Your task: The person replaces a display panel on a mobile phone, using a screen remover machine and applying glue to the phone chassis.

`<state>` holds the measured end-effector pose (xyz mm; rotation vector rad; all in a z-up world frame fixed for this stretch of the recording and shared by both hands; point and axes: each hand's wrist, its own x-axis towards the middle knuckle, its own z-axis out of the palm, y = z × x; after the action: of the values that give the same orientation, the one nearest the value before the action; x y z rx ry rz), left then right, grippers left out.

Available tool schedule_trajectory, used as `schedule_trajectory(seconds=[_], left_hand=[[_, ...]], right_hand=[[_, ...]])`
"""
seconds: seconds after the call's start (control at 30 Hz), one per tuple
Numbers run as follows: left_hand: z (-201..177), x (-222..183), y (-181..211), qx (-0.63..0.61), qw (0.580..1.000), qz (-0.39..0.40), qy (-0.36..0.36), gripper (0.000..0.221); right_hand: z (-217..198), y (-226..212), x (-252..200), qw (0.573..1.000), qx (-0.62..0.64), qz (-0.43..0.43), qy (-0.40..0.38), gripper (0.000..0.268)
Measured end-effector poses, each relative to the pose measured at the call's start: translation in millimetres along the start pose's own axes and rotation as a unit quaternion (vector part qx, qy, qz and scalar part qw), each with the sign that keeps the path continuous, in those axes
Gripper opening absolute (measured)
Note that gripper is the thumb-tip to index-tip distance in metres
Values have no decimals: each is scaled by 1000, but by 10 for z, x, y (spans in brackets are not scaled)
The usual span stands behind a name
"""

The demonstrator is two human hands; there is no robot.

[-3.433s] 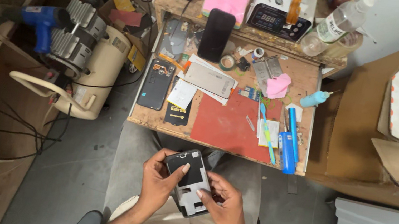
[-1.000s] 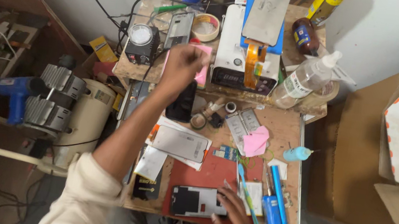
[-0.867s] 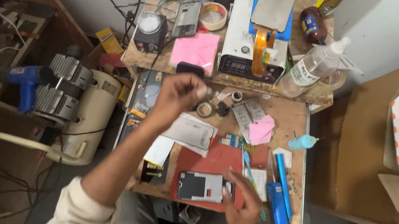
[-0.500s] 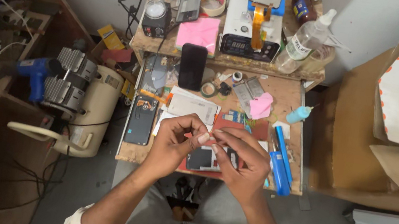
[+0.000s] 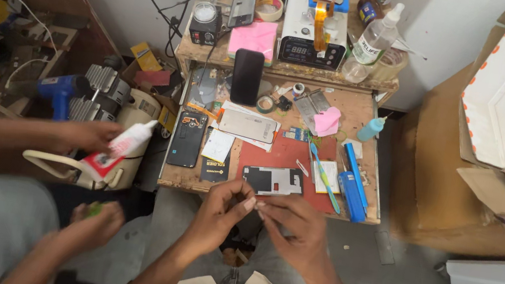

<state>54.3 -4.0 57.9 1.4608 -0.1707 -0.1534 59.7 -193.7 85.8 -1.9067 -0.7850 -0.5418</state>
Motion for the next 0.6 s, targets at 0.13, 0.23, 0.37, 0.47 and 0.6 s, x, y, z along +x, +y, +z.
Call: schedule_trajectory(seconds=[0.13,0.23,0.37,0.47,0.6], left_hand=[[-59,-225,-241,10,1000,7,13,20],[-120,-310,-387,-44,999,-27,12,20],[-173,-343,-488,-114,989,-93,17,19],[-178,-305,-527,-133,988,-77,5,18],[-170,-299,-608,-131,989,-72,4,18]], right_hand=[[119,-49,-124,998,-24,-52,-15,22],[220,-32,-195,997,-29,-60,-31,24],[319,23,-235,998,-31,-56,-12,25],[355,57,-241,999,-12,-36,7,23],[367,68,-284,1000,-9,-1,8,24]])
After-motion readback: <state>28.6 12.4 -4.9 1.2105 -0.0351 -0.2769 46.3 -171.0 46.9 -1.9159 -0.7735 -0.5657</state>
